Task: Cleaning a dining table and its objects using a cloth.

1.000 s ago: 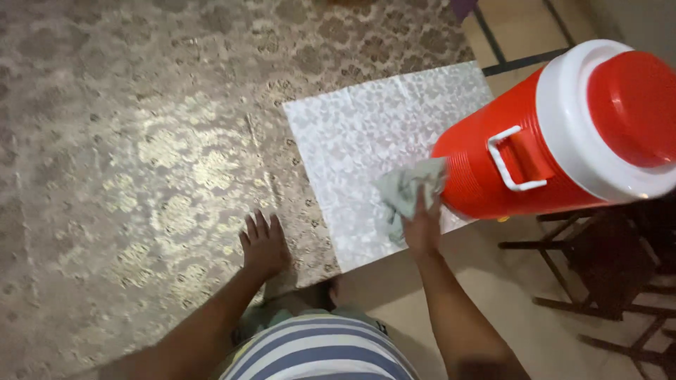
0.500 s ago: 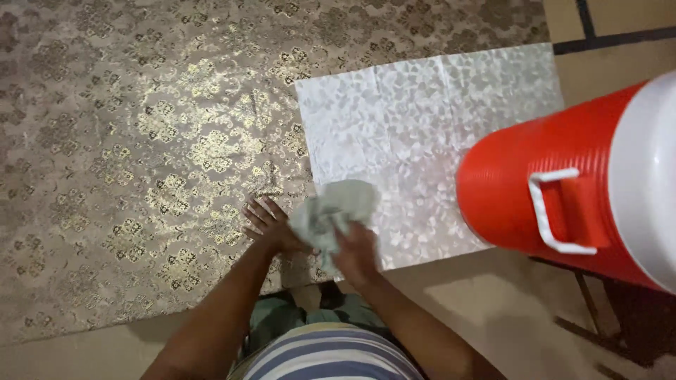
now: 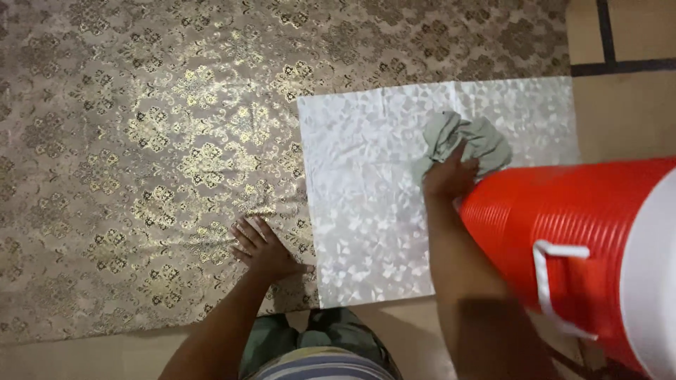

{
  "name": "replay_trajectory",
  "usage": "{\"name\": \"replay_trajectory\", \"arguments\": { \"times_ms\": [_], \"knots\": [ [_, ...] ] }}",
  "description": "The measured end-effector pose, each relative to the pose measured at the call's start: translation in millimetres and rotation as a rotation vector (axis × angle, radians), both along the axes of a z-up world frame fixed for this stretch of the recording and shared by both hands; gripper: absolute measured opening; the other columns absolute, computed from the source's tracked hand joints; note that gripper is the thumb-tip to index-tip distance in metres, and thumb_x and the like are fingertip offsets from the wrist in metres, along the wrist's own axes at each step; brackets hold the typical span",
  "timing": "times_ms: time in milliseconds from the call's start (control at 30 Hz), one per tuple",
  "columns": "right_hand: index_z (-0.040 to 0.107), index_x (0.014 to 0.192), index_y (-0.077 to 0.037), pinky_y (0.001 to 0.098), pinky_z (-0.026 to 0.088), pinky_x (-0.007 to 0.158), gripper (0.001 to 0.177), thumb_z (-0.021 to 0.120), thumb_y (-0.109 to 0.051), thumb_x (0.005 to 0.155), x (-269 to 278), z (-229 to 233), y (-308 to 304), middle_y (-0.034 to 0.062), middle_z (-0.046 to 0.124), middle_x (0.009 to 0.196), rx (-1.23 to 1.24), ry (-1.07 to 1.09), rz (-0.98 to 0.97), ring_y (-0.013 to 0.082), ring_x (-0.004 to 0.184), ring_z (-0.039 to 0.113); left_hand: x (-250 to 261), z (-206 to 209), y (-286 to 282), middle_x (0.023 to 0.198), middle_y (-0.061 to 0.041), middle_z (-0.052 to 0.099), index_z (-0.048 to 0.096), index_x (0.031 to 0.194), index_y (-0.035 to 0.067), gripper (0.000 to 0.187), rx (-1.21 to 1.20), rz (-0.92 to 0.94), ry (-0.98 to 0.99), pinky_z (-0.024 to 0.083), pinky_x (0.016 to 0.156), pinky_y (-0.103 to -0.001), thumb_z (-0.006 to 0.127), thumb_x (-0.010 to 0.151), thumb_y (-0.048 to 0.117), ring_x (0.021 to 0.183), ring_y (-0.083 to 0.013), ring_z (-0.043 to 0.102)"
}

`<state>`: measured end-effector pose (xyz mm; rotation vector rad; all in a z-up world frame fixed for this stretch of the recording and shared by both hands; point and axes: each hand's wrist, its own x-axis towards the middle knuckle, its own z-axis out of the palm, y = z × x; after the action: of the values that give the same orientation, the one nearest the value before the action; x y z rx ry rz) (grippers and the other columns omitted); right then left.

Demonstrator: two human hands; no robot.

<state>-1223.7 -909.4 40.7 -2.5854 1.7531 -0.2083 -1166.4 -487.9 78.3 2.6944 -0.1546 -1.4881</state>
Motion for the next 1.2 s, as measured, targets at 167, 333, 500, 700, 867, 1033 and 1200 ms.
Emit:
{"name": "replay_trajectory", "arguments": {
  "times_ms": [167,333,500,700,867,1033,1200],
  "knots": [
    [0.043,0.154,-0.016,0.0527,0.046,0.101,0.082,0.076,-0.019,0.079,75,-31,61,0.0336,0.053,0.139,0.002,-0.188,0.254,0.0473,0.127,0.052,0,2,-2,0.150,-0.043,-0.045,-0.034,0.152,-0.005,0.181,0.027,-0.022,-0.011,-0.016,0.107,-0.079,0.089,0.050,0.081,0.137,-0.0604,-0.044],
    [0.054,0.146,-0.026,0.0563,0.049,0.094,0.081,0.079,-0.006,0.072,133,13,173,0.0250,0.058,0.138,0.278,-0.262,0.672,0.0432,0.124,0.057,-1,13,-7,0.152,-0.043,-0.041,-0.029,0.153,-0.005,0.180,0.057,-0.037,-0.015,-0.014,0.109,-0.079,0.087,0.049,0.084,0.140,-0.0600,-0.041],
    [0.053,0.148,-0.028,0.0536,0.053,0.085,0.092,0.083,0.000,0.066,140,29,192,0.0212,0.059,0.131,0.387,-0.232,0.998,0.0399,0.115,0.061,2,9,-9,0.153,-0.042,-0.041,-0.032,0.154,-0.005,0.184,0.119,-0.033,-0.018,-0.014,0.112,-0.075,0.089,0.046,0.083,0.141,-0.0566,-0.041],
    [0.067,0.143,-0.022,0.0415,0.058,0.089,0.033,0.062,-0.032,0.112,105,-23,64,0.0167,0.058,0.137,0.288,-0.399,0.893,0.0323,0.105,0.069,2,9,-8,0.152,-0.042,-0.041,-0.033,0.152,-0.004,0.182,0.084,-0.033,-0.011,-0.016,0.109,-0.077,0.087,0.049,0.084,0.139,-0.0591,-0.042],
    [0.059,0.144,-0.018,0.0305,0.058,0.068,0.050,0.050,-0.007,0.097,53,15,-16,0.0239,0.050,0.146,0.316,-0.515,0.300,0.0304,0.099,0.064,5,15,-12,0.152,-0.043,-0.042,-0.033,0.153,-0.004,0.181,0.100,-0.029,-0.002,-0.017,0.108,-0.077,0.088,0.049,0.082,0.139,-0.0581,-0.043],
    [0.060,0.149,-0.017,0.0432,0.051,0.106,0.043,0.055,-0.007,0.107,18,-28,-24,0.0248,0.049,0.148,-0.010,-0.473,0.035,0.0385,0.130,0.057,1,14,-10,0.153,-0.040,-0.043,-0.035,0.153,-0.003,0.183,0.105,-0.022,0.006,-0.018,0.109,-0.076,0.090,0.049,0.080,0.139,-0.0575,-0.044],
    [0.053,0.151,-0.014,0.0544,0.035,0.117,0.072,0.069,-0.010,0.080,-11,-47,75,0.0291,0.051,0.139,-0.056,-0.225,0.400,0.0486,0.132,0.048,1,12,-13,0.152,-0.040,-0.045,-0.035,0.153,-0.001,0.181,0.088,-0.028,-0.023,-0.015,0.110,-0.077,0.091,0.050,0.078,0.139,-0.0578,-0.044]
  ]
}}
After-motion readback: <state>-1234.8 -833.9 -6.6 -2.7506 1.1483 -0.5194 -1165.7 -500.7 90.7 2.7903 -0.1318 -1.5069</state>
